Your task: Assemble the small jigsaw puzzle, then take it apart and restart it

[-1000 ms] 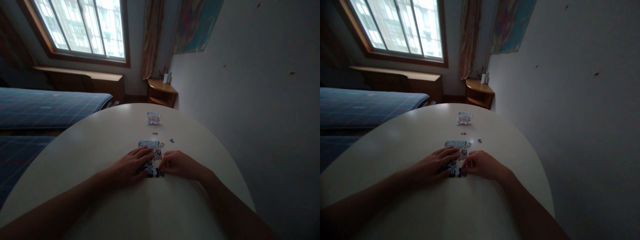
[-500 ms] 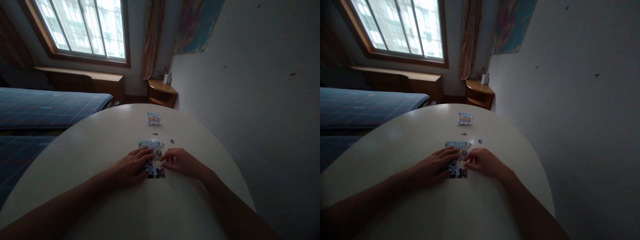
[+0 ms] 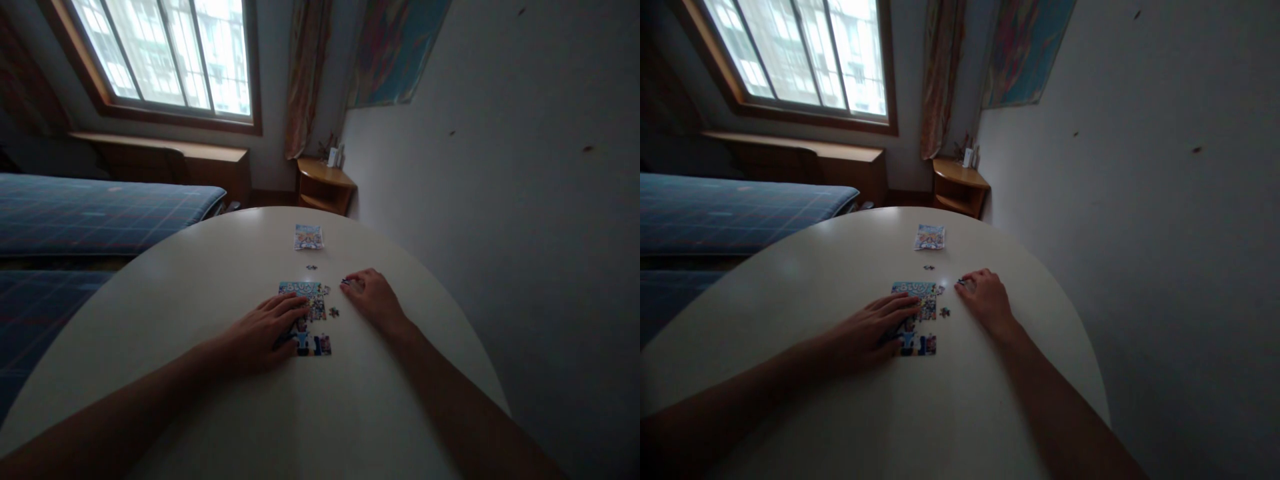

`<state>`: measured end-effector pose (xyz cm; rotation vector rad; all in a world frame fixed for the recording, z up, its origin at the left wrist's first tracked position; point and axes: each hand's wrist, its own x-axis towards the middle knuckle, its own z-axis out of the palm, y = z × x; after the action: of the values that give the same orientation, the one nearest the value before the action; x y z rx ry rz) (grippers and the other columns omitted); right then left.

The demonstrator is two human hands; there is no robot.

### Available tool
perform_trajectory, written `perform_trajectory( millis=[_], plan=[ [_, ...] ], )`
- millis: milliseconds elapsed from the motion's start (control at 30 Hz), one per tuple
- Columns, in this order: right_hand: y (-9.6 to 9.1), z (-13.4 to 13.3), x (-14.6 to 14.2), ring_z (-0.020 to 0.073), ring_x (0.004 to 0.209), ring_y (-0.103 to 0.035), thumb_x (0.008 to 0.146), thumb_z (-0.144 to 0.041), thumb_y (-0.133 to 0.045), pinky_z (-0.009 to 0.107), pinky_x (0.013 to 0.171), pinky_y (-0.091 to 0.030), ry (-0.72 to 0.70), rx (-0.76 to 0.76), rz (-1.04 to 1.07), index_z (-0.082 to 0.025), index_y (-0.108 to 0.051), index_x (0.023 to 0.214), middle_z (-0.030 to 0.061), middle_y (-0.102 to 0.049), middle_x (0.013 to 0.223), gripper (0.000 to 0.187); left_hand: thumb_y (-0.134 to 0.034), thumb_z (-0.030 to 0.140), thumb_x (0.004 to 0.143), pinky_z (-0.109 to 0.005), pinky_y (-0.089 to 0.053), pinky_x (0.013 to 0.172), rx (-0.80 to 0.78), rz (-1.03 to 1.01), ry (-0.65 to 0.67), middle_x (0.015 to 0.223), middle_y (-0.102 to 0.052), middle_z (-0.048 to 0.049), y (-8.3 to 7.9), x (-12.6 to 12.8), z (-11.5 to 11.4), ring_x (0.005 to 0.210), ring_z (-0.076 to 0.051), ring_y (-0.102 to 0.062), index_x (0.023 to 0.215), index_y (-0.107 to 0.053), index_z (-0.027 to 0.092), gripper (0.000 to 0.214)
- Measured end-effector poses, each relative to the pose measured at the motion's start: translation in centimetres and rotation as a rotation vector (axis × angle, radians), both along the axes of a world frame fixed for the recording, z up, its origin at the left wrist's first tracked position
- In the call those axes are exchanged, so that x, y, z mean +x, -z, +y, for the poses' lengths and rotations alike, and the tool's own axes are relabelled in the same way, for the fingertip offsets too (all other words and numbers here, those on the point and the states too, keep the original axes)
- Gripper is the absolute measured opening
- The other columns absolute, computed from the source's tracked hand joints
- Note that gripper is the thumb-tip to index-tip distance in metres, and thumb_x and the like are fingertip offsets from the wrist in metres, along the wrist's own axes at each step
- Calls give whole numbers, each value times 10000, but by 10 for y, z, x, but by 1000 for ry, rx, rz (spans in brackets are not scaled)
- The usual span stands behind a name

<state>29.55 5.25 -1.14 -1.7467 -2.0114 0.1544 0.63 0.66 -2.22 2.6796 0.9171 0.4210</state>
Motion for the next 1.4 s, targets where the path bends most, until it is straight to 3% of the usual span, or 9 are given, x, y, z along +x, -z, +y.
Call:
perform_trajectory(
  millis=[100, 233, 400, 600, 700, 833, 1100, 1267, 1400],
  plan=[
    [-4, -2, 3, 234, 1019, -589, 910, -326, -603, 393, 970, -435, -113, -56, -6, -200, -754, 1055, 112, -658, 1070, 245, -554, 321, 920, -501, -290, 1196, 3, 11, 3, 1586, -353, -56, 0, 0, 0, 1469, -306, -281, 1516, -341, 255, 636],
    [-15, -11, 15, 177, 907, -615, 893, -174, -587, 323, 857, -481, -333, -199, 47, -214, -759, 1057, 91, -649, 1061, 241, -552, 303, 912, -507, -294, 1192, 10, -3, 0, 1579, -364, -55, 0, 1, 0, 1467, -309, -284, 1505, -350, 260, 628],
    [-27, -23, 19, 156, 859, -625, 865, -183, -619, 292, 803, -487, -461, -326, 116, -226, -774, 1007, 71, -648, 1052, 215, -551, 306, 915, -501, -290, 1195, 5, -5, 6, 1585, -354, -48, 0, 0, 0, 1469, -304, -281, 1516, -330, 271, 641],
    [-31, -25, 20, 178, 851, -609, 823, -291, -707, 310, 793, -477, -369, -323, 70, -184, -722, 1095, 79, -658, 1013, 292, -542, 320, 924, -488, -278, 1203, 10, 49, -12, 1593, -339, -48, 0, 1, 0, 1476, -291, -265, 1511, -341, 247, 625],
    [-32, -25, 20, 186, 860, -602, 804, -312, -734, 316, 802, -470, -323, -328, 36, -181, -731, 1002, 82, -645, 1016, 237, -534, 320, 931, -486, -278, 1203, 6, 50, -8, 1592, -340, -50, -1, 1, 0, 1476, -289, -265, 1511, -343, 247, 615],
    [-35, -25, 17, 185, 864, -595, 809, -266, -712, 312, 806, -461, -335, -340, 19, -194, -734, 925, 76, -630, 1004, 138, -531, 324, 936, -491, -275, 1202, 13, 34, 0, 1593, -336, -50, -1, 0, 0, 1477, -293, -261, 1518, -328, 251, 621],
    [-35, -27, 12, 192, 926, -586, 752, -149, -677, 307, 854, -453, -424, -343, 17, -170, -688, 865, 71, -631, 994, 115, -557, 299, 910, -491, -279, 1201, 9, 24, 0, 1582, -355, -63, -2, 1, 0, 1470, -301, -276, 1501, -356, 240, 627],
    [-36, -29, 9, 188, 866, -582, 773, -249, -721, 304, 790, -458, -372, -343, -16, -164, -680, 973, 75, -632, 1000, 221, -554, 301, 915, -492, -283, 1200, 3, 15, -8, 1583, -355, -55, -1, 1, 0, 1469, -302, -278, 1500, -359, 246, 618],
    [-35, -29, 9, 184, 861, -588, 809, -276, -702, 306, 804, -456, -340, -354, -12, -167, -695, 929, 78, -623, 998, 163, -557, 302, 913, -497, -276, 1202, 1, 27, -7, 1581, -357, -64, -2, 2, 0, 1470, -305, -274, 1500, -358, 237, 623]
  ],
)
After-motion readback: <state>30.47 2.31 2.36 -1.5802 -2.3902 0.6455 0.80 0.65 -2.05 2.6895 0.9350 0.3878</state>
